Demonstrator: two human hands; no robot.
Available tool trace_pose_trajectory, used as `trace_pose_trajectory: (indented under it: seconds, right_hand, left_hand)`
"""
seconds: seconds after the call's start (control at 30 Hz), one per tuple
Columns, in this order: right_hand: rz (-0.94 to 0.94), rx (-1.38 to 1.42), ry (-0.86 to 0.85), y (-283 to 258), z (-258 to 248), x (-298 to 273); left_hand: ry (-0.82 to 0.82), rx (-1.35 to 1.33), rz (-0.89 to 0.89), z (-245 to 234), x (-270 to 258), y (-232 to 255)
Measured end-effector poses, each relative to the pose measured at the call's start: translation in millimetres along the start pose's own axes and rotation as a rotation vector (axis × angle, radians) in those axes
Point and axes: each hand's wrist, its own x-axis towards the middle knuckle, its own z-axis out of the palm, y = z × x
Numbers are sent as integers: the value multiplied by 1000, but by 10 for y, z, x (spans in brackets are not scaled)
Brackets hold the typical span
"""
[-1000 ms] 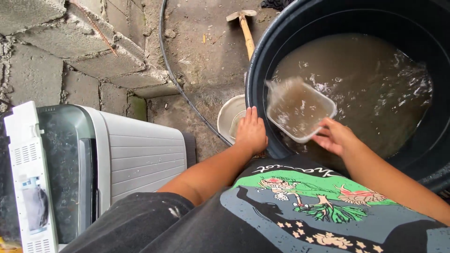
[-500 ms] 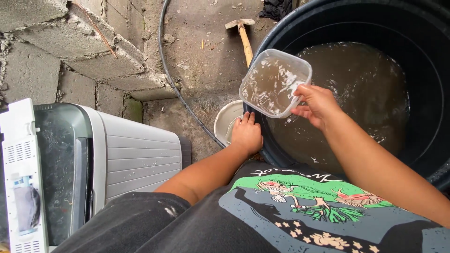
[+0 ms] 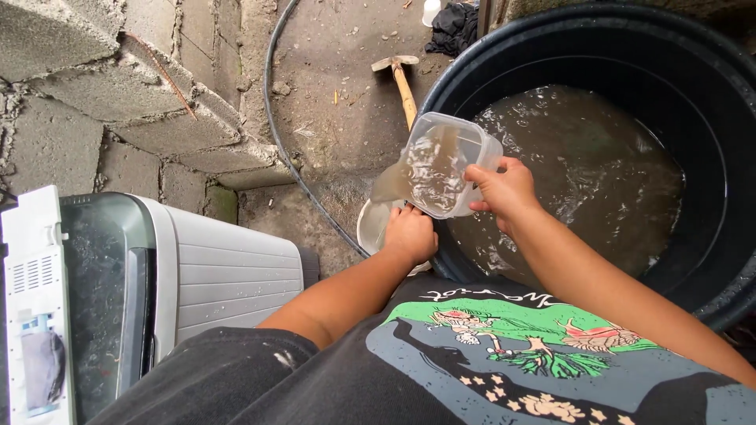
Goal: Rinsing out a bucket with soapy water and refilling it with clean water from a hose.
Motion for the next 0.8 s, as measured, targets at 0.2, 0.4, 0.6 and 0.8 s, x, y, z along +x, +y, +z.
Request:
trace_pose_trajectory:
  seconds: [0.2, 0.4, 0.6, 0.8]
  right_hand:
    - [-63, -38, 30, -142, 24, -106]
    - [-119, -134, 50, -245, 66, -145]
    - [-217, -246, 72, -290, 162, -216]
    - [-478, -651, 191, -197, 311, -122]
  left_hand:
    - [-55, -4, -9, -95, 55, -3]
    - [-72, 12, -16, -149, 41, 17]
    - [-56, 10, -18, -172, 36, 32]
    - [-6, 8, -17, -92, 55, 16]
